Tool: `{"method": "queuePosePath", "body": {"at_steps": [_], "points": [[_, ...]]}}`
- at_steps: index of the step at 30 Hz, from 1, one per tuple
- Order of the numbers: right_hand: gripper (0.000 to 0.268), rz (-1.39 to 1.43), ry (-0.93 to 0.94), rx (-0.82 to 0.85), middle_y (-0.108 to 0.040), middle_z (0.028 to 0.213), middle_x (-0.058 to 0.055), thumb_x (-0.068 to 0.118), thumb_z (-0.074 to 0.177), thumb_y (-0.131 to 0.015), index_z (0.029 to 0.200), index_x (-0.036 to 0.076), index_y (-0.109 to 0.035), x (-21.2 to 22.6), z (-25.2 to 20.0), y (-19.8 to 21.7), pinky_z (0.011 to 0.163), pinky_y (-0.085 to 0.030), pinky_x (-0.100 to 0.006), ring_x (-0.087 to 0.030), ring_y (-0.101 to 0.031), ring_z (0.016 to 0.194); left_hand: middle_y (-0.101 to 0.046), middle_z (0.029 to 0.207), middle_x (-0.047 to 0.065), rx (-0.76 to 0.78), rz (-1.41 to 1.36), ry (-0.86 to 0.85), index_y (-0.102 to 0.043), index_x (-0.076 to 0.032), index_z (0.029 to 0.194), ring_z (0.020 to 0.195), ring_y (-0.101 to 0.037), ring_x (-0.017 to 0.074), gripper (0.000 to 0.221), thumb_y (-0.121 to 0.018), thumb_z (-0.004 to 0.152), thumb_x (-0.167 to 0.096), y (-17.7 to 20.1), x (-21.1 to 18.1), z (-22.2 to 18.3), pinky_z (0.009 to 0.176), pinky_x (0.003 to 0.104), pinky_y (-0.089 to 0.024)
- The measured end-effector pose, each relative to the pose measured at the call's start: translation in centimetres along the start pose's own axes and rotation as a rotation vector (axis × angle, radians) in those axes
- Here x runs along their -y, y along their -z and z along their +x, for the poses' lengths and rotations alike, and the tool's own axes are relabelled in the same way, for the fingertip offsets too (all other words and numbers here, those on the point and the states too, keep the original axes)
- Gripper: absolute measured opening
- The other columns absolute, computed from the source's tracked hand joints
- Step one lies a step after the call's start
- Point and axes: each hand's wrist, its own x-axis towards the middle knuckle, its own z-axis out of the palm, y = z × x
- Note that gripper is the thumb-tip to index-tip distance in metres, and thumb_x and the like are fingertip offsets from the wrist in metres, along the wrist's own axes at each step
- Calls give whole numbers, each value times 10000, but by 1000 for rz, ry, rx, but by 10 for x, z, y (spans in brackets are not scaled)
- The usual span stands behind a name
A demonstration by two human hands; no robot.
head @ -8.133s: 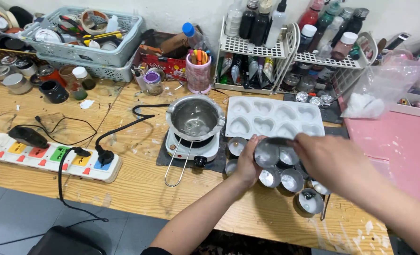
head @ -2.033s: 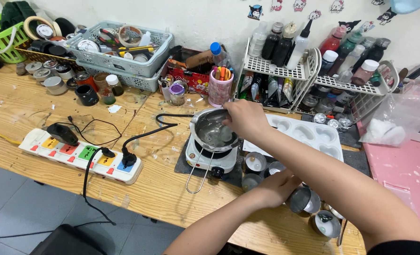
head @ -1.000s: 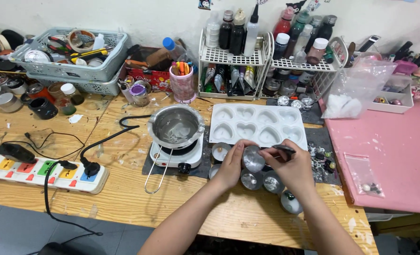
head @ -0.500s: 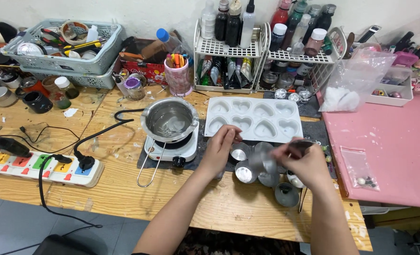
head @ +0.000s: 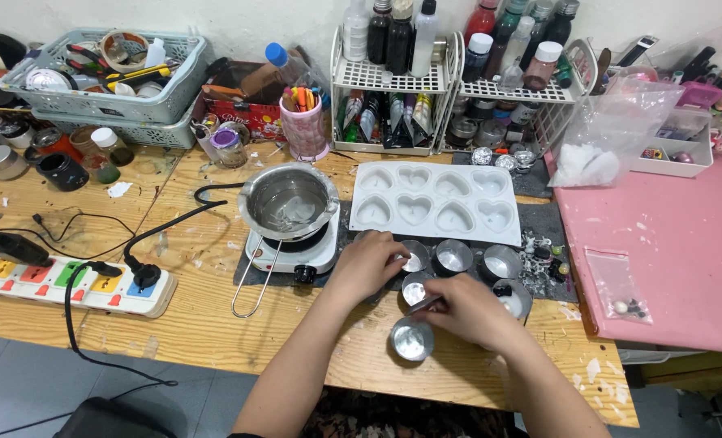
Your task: Cleaning and scraping small metal cups with a spoon at a workshop desk.
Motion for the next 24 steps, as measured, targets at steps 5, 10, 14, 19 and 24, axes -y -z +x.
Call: {"method": "queuePosePath", "body": {"at_steps": [5,10,14,19,24], "points": [[297,-29,-111,-38,-727,789,-131,258,757,-843,909,63,-678,-17,-1,11,655,-520,-448,-345,-693,750,-690,948,46,165,18,96,-760,-171,1028,963,-672,258,202,-740,833,-220,20,-15,-2,804,423,-542],[299,-83,11,-41,-725,812,-124,199,722,-837,933,81,-661,-27,3,3,666,-514,-465,-365,-682,804,-711,930,45,84,100,-2,-777,-162,949,957,-684,280,140,-766,813,-194,7,-7,-1,789,442,-538],[228,-59,94,-26,-724,794,-109,133,720,-814,870,84,-650,-18,4,5,660,-515,-451,-355,-695,799,-709,919,35,23,59,-43,-780,-163,950,942,-685,276,139,-764,813,-168,9,-10,1,776,438,-539],[216,28,123,-31,-732,792,-86,81,698,-791,875,101,-668,-8,7,5,632,-523,-428,-323,-713,767,-712,922,14,-4,34,-74,-778,-159,946,950,-688,264,149,-770,798,-170,8,-10,3,771,429,-543],[210,-23,144,12,-748,814,-87,47,713,-787,886,92,-677,-18,6,2,665,-536,-398,-305,-727,793,-702,918,17,49,108,-37,-787,-186,963,976,-680,256,135,-761,831,-199,-3,0,1,784,427,-547]]}}
